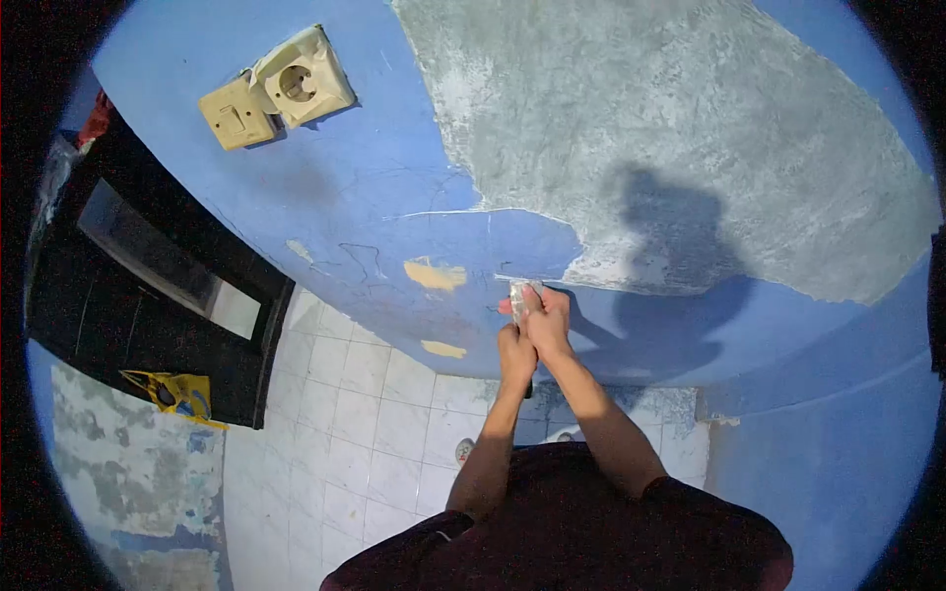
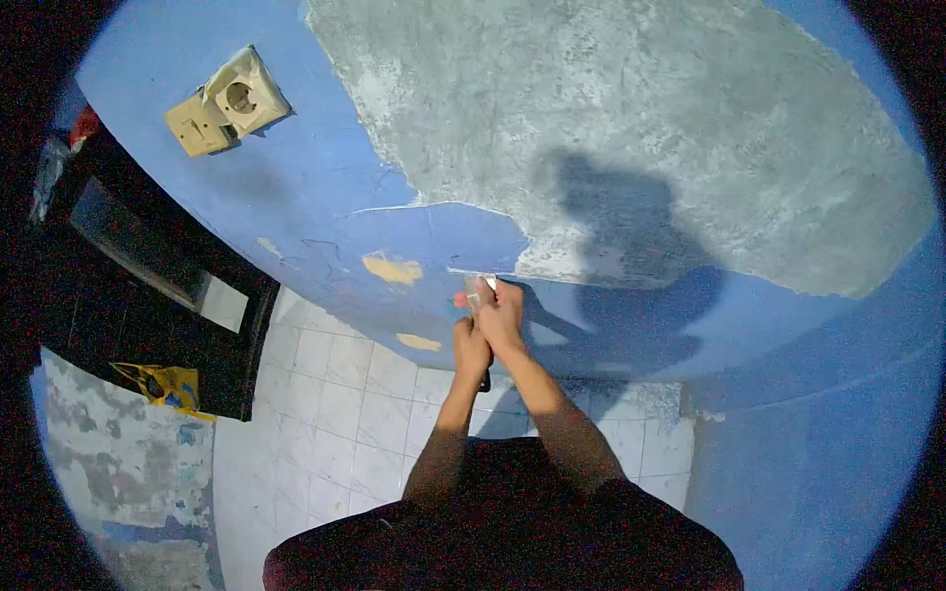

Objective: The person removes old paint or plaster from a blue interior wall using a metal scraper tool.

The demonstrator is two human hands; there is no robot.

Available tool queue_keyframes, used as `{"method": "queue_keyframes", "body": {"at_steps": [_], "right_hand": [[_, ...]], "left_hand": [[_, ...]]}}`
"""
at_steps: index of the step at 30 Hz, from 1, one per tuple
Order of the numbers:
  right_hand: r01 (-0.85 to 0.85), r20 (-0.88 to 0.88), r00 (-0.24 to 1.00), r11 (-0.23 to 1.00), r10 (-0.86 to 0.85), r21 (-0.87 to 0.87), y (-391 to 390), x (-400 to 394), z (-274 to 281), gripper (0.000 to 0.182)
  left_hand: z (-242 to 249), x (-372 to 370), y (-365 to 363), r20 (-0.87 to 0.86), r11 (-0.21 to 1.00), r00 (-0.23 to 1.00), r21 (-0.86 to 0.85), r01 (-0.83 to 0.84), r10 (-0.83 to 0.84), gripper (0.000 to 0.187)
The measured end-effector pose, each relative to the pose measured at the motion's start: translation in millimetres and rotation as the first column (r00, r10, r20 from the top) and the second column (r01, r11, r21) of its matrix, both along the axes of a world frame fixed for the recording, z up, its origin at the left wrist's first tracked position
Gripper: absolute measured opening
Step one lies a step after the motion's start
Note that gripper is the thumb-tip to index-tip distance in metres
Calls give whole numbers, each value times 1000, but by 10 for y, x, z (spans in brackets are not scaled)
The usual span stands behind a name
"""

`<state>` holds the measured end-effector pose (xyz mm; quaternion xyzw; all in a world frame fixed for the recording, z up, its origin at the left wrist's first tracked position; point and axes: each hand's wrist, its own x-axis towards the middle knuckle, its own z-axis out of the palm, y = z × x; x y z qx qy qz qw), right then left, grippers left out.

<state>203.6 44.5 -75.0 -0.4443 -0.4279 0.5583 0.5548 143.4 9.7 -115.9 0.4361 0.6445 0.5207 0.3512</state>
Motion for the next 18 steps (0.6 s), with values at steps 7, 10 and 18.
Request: {"method": "queue_keyframes", "body": {"at_steps": [7, 10, 18], "right_hand": [[-2, -270, 962, 985, -46, -175, -46, -60, 120, 27], [-18, -179, 984, 990, -7, -142, -55, -51, 97, 27], [10, -108, 994, 993, -23, -114, 0, -31, 28, 26]], "left_hand": [[-3, -58, -4, -48, 1000, 999, 13, 26, -26, 57], [-69, -98, -29, -18, 999, 1000, 45, 4, -3, 56], [-71, -2, 27, 8, 990, 1000, 140, 21, -23, 55]]}}
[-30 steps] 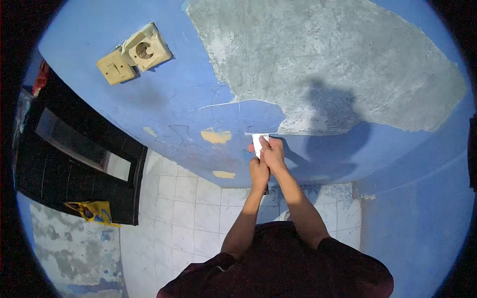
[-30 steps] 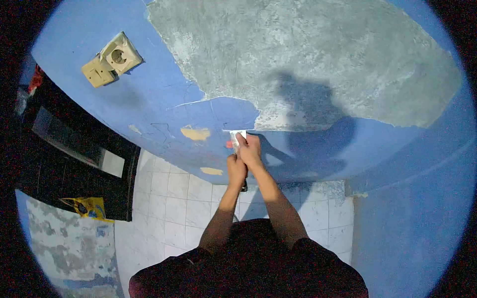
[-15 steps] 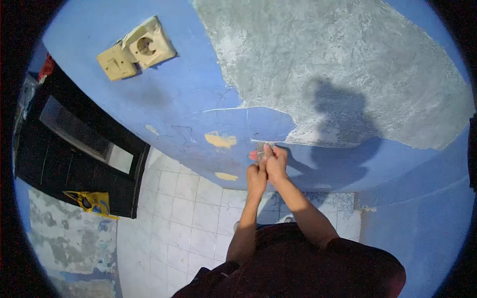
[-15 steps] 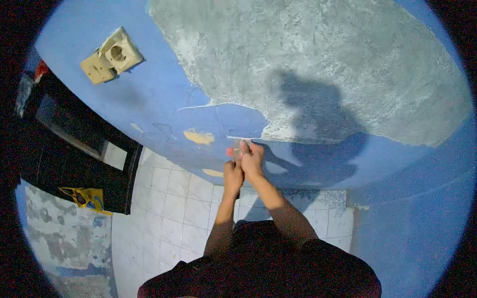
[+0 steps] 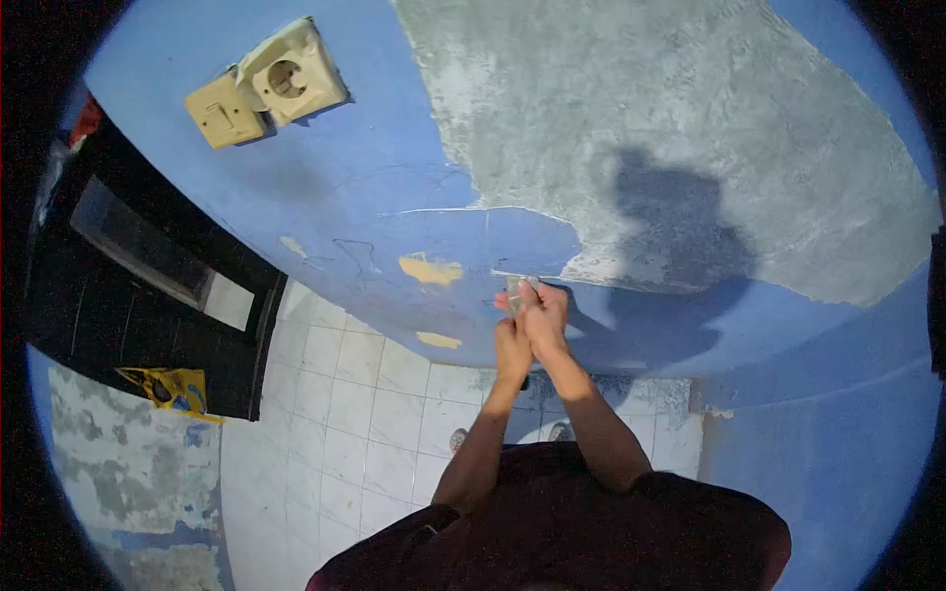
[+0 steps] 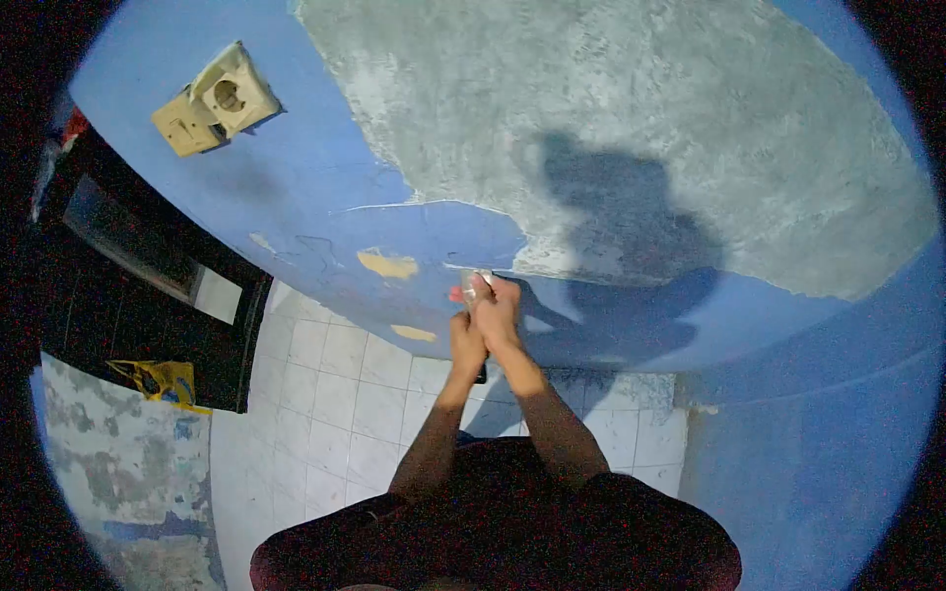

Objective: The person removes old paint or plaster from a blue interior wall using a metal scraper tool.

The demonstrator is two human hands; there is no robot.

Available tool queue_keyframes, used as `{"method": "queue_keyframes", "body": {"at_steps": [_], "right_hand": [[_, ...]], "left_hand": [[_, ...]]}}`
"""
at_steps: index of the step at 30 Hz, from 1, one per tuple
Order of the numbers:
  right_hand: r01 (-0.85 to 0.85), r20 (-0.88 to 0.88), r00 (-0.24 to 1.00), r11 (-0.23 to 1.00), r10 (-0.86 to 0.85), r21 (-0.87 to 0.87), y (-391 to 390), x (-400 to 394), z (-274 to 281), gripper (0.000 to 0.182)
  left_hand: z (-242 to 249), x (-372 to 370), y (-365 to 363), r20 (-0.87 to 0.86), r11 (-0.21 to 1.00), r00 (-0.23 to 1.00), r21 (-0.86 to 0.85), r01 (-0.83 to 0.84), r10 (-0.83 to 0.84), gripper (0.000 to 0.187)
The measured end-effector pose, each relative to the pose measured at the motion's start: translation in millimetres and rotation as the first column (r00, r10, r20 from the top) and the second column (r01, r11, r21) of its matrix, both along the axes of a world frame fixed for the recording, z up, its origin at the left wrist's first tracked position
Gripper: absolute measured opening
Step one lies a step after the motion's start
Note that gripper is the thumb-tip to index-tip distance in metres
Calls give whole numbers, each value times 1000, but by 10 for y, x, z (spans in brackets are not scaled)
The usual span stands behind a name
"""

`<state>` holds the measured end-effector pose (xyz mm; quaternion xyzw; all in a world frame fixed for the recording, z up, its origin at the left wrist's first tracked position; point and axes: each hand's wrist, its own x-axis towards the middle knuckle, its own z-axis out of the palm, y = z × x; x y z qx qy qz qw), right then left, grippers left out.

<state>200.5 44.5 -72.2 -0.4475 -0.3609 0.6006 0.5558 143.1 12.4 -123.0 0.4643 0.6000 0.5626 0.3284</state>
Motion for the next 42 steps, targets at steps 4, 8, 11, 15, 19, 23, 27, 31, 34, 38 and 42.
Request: {"method": "queue_keyframes", "body": {"at_steps": [4, 8, 11, 15, 19, 23, 27, 31, 34, 38, 42], "right_hand": [[25, -181, 983, 997, -37, -67, -28, -85, 65, 26], [18, -177, 984, 997, -30, -70, -2, 1, 57, 26], [-71, 154, 986, 996, 61, 60, 5, 122, -20, 25], [-97, 215, 974, 991, 74, 97, -15, 232, -43, 26], [-94, 223, 973, 985, 60, 146, -21, 405, -70, 26], [-97, 152, 985, 990, 81, 101, -19, 443, -110, 27], [-54, 50, 998, 993, 49, 102, -66, 382, -34, 27], [-19, 177, 984, 990, -6, 138, -45, 376, -81, 26], [-8, 163, 987, 993, -12, 120, -54, 385, -25, 26], [-15, 310, 951, 992, -26, 128, -89, 430, 139, 25], [-5, 298, 953, 984, -49, 178, -68, 367, 22, 25]], "left_hand": [[444, -159, -104, -26, 979, 995, -183, 88, -95, 55], [158, 20, -55, 52, 993, 999, -119, 6, 0, 55], [61, 205, -74, 228, 995, 973, -97, -22, 44, 56], [-34, 336, -79, 295, 997, 955, -78, -20, 43, 56], [24, 390, -100, 198, 996, 980, -93, -4, 23, 56], [138, 329, -133, 185, 983, 982, -168, 78, -46, 57], [310, 281, -174, 110, 982, 993, -181, 59, -39, 57], [346, 245, -205, 180, 967, 981, -231, 108, -67, 57], [281, 282, -190, 260, 964, 962, -224, 141, -80, 56], [317, 346, -202, 383, 949, 922, -265, 170, -58, 54], [256, 267, -172, 223, 969, 970, -197, 146, -100, 53]]}}
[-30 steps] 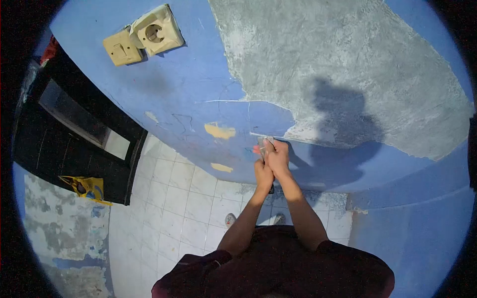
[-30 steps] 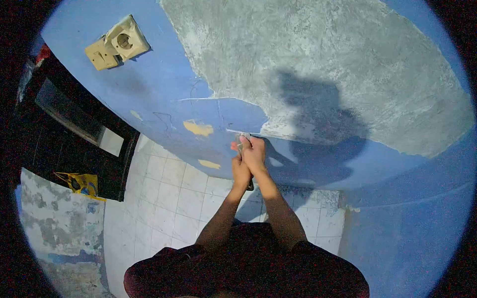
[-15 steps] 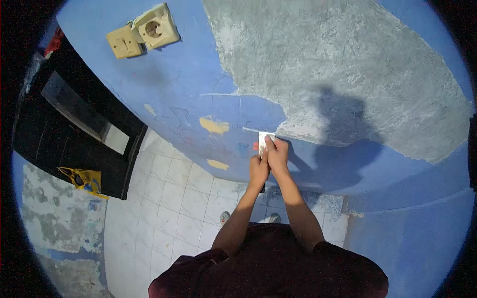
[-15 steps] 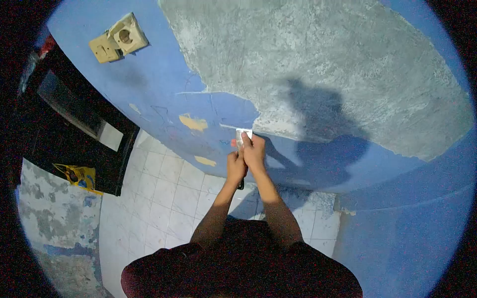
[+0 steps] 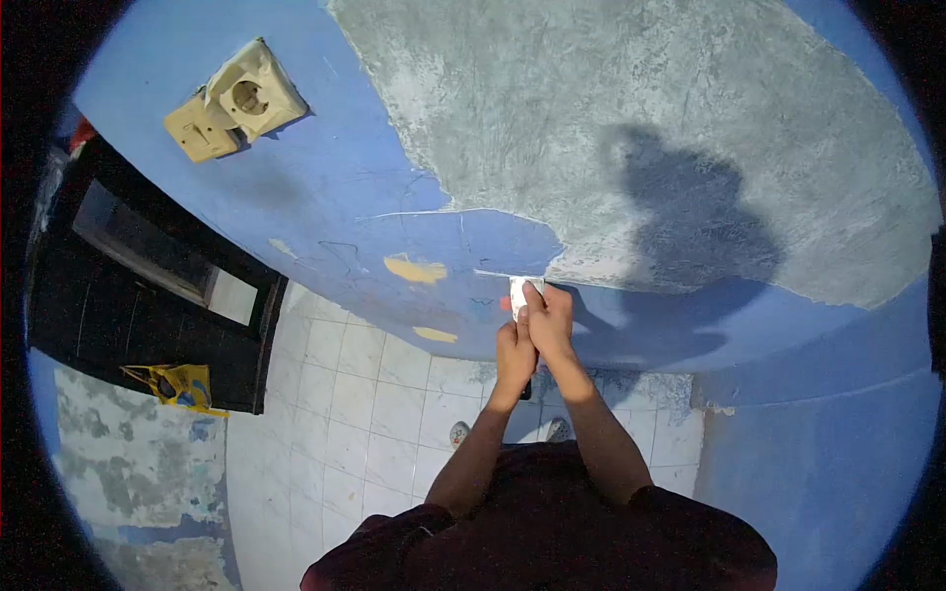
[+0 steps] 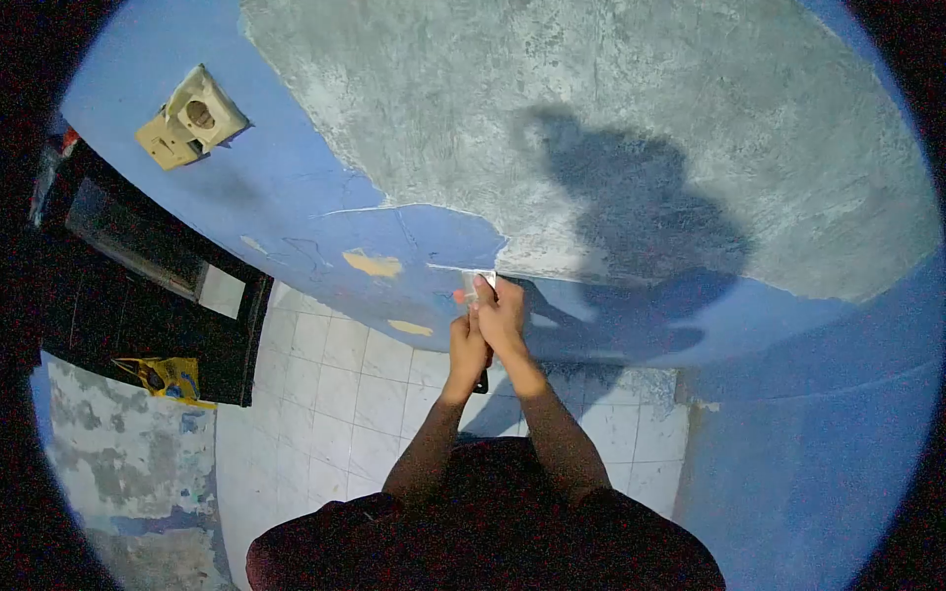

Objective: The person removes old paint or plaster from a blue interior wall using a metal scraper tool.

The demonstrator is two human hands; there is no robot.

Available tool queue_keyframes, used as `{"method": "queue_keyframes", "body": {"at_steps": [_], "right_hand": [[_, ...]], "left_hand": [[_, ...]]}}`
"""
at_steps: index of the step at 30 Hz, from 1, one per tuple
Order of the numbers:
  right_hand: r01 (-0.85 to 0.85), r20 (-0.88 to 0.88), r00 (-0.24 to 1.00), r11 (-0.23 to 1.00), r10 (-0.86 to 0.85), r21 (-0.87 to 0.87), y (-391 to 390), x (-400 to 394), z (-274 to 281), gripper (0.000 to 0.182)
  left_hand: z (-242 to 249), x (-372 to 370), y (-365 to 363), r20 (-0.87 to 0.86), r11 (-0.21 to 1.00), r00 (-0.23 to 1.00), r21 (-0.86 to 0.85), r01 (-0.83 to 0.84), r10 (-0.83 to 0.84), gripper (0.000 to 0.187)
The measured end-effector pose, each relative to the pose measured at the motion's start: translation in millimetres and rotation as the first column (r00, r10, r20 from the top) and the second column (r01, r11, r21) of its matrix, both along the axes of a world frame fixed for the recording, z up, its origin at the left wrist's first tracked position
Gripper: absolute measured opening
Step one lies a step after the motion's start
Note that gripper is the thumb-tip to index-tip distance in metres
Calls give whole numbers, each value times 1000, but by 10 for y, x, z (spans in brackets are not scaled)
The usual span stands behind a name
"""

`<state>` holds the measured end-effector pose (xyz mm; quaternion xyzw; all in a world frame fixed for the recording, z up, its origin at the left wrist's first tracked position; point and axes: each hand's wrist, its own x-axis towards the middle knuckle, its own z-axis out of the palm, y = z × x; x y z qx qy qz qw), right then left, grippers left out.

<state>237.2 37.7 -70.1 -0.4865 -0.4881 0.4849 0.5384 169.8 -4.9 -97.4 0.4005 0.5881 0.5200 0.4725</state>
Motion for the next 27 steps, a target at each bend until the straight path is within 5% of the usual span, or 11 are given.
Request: {"method": "queue_keyframes", "body": {"at_steps": [2, 4, 7, 14, 18, 23, 27], "right_hand": [[11, -224, 974, 996, -32, -94, -35, -59, 66, 26], [6, -211, 977, 995, -27, -98, -25, -40, 77, 25], [30, 109, 993, 998, -34, 47, 59, -11, -129, 24], [61, -113, 991, 997, -66, -47, 7, -119, -67, 22], [54, 7, 999, 998, -54, -29, 4, -80, -46, 21], [162, -222, 960, 986, -168, -45, -71, -232, 28, 21], [81, -50, 995, 996, -83, -29, 16, -85, -35, 22]], "left_hand": [[47, -48, -3, -138, 1000, 990, -17, 6, -9, 52], [-45, -13, 24, -123, 999, 992, 41, 1, 4, 51], [-285, 106, 89, -22, 974, 996, 211, -78, 85, 49], [-246, -35, 92, -89, 992, 995, 122, -32, 43, 50], [-220, 35, 91, -38, 987, 997, 147, -58, 65, 49], [53, -128, 48, -95, 994, 995, 113, -4, 15, 47], [-163, 47, 93, -94, 979, 991, 190, -73, 92, 48]]}}
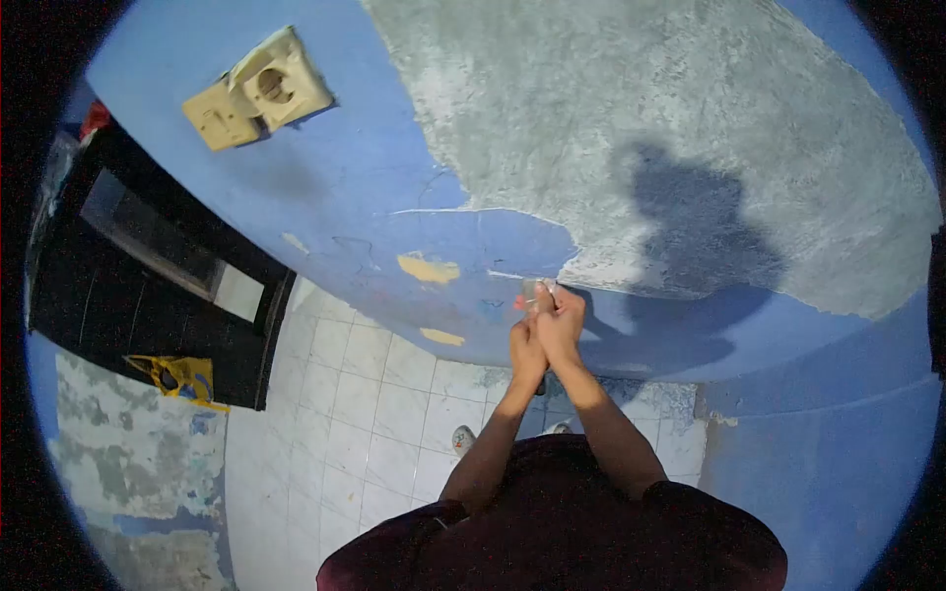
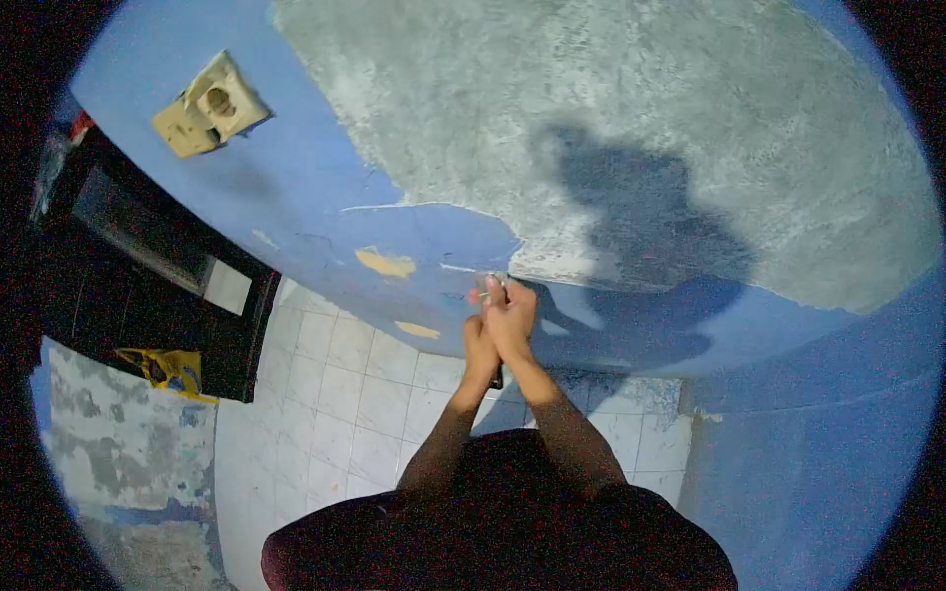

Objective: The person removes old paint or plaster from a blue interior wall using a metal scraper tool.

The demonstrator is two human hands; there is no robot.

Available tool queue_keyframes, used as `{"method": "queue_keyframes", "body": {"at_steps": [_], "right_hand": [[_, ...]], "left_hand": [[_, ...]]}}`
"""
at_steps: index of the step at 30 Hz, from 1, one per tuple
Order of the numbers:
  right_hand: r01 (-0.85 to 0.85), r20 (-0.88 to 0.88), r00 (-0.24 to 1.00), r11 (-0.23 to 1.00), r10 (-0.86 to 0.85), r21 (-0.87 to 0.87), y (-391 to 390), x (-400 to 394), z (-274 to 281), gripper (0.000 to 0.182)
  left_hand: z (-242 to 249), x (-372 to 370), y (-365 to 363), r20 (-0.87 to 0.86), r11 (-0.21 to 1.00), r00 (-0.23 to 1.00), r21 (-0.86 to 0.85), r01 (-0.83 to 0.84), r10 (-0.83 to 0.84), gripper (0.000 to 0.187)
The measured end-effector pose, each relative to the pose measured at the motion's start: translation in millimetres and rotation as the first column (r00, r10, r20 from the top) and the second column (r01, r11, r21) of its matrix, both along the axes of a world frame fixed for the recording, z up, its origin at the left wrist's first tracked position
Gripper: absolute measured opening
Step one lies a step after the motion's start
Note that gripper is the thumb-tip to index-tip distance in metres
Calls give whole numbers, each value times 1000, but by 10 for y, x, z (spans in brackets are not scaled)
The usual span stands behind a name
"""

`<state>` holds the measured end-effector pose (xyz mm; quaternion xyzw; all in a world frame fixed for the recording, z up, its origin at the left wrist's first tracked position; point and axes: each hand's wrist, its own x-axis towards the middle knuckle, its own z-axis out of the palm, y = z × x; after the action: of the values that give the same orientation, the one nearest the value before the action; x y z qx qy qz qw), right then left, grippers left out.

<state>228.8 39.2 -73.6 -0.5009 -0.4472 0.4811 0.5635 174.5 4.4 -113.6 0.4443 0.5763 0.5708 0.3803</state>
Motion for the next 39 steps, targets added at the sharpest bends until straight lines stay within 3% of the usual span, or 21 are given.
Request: {"method": "queue_keyframes", "body": {"at_steps": [3, 4, 7, 8, 9, 10, 11, 13, 15, 17, 20, 23, 25, 26, 28, 31, 35, 39], "right_hand": [[-1, -79, 997, 1000, 0, -21, -10, -34, -18, 24], [-4, -176, 984, 999, -4, -44, -17, -71, -2, 26], [-15, -215, 977, 998, 2, -60, -38, -81, 74, 28], [-35, -232, 973, 995, 13, -89, -37, -59, 104, 27], [-47, -227, 973, 995, 26, -88, 41, 4, 3, 27], [-95, -55, 994, 994, 92, -47, 179, 89, -203, 26], [-146, 121, 982, 989, 147, -14, 246, 137, -314, 25], [-145, 43, 988, 989, 146, -11, 115, 220, -90, 25], [-114, 343, 936, 990, 79, 83, 77, 319, -24, 34], [-108, 300, 951, 988, 70, 112, -4, 324, 60, 35], [-134, 457, 889, 973, 34, 189, 2, 325, -27, 32], [-150, 397, 913, 980, 88, 130, 37, 282, -139, 27], [-157, 185, 974, 981, 135, 114, 54, 252, -165, 27], [-156, 184, 974, 981, 133, 115, 57, 252, -182, 27], [-221, -162, 961, 975, 223, 30, -7, 221, -35, 26], [-312, -177, 937, 949, 299, -46, 16, 205, -9, 26], [-284, -262, 929, 958, 262, -47, 7, 77, 23, 28], [-235, -198, 952, 972, 234, 19, -8, 63, 63, 28]], "left_hand": [[-16, -69, 0, -92, 994, 995, -101, -52, 43, 51], [114, -130, -21, -130, 999, 991, -50, 12, -19, 55], [199, -144, -47, -164, 999, 986, -38, -22, 16, 57], [162, -121, -40, -160, 999, 987, -36, -35, 28, 57], [64, -70, -15, -47, 997, 999, -69, -21, 18, 59], [17, -36, 2, 67, 995, 998, -98, -3, 10, 62], [60, -20, -10, 72, 995, 997, -95, -11, 18, 62], [164, 14, -67, 247, 983, 966, -143, 115, -77, 63], [151, 5, -84, 259, 984, 961, -126, 130, -94, 64], [187, -4, -103, 350, 978, 926, -96, 187, -143, 63], [191, -24, -104, 313, 983, 944, -115, 144, -102, 60], [90, -62, -69, 254, 985, 964, -132, 109, -73, 57], [110, -75, -66, 208, 986, 976, -135, 102, -72, 56], [118, -80, -66, 162, 985, 984, -142, 94, -71, 55], [98, -87, -60, 115, 987, 991, -142, 81, -65, 54], [118, -107, -45, 65, 985, 996, -162, 64, -54, 54], [251, -61, -90, 30, 987, 999, -158, -13, 18, 60], [179, -48, -50, -46, 994, 998, -104, -43, 38, 62]]}}
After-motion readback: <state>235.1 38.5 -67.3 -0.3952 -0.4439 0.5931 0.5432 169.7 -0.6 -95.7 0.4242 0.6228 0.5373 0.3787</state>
